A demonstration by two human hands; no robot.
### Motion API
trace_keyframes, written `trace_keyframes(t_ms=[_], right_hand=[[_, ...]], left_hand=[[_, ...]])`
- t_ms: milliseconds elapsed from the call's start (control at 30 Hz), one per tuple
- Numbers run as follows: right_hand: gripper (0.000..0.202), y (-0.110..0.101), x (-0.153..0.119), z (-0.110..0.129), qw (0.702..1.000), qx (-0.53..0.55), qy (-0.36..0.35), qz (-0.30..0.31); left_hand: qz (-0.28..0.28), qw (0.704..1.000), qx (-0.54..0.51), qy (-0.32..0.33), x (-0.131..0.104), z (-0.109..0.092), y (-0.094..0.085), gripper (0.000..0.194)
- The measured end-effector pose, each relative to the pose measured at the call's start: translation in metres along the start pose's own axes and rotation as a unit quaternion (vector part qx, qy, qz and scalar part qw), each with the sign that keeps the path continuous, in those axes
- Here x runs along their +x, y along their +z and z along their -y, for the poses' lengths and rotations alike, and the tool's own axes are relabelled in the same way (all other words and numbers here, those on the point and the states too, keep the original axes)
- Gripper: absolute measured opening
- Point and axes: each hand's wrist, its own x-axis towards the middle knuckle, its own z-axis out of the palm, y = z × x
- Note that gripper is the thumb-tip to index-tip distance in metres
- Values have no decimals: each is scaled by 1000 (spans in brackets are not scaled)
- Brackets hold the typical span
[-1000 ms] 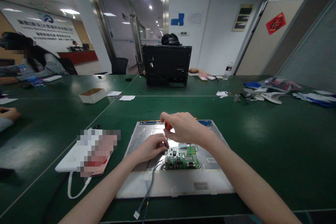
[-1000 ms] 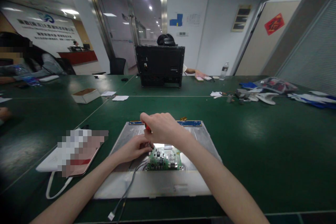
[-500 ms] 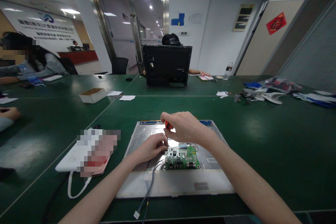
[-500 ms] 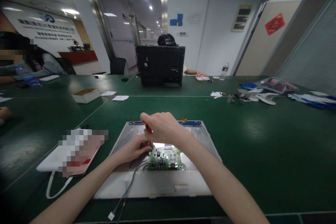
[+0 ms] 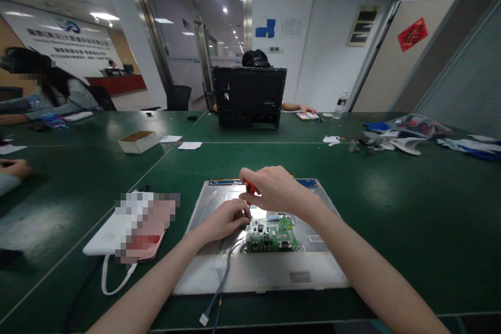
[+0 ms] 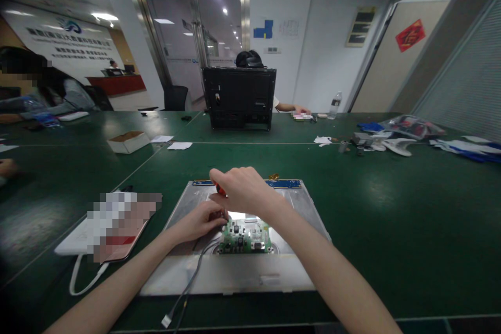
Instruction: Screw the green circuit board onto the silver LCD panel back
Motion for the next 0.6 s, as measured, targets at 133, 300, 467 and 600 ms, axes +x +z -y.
trace_keyframes(t_ms=[133, 300, 467, 600], right_hand=[[24, 0, 0, -1, 1000, 2, 1, -1], [19, -1, -1, 1, 1000, 18, -5, -1], [22, -1, -2, 0, 1000, 24, -10, 2], [22, -1, -2, -2, 1000, 23, -13, -2]], left_hand=[[4, 1000, 3, -8, 0, -2, -1, 8], [-4, 1000, 6, -3, 0, -1, 0, 7], [-11, 1000, 4, 1, 0, 1, 1, 7], [-12, 1000, 6, -1, -1, 1, 1, 6]])
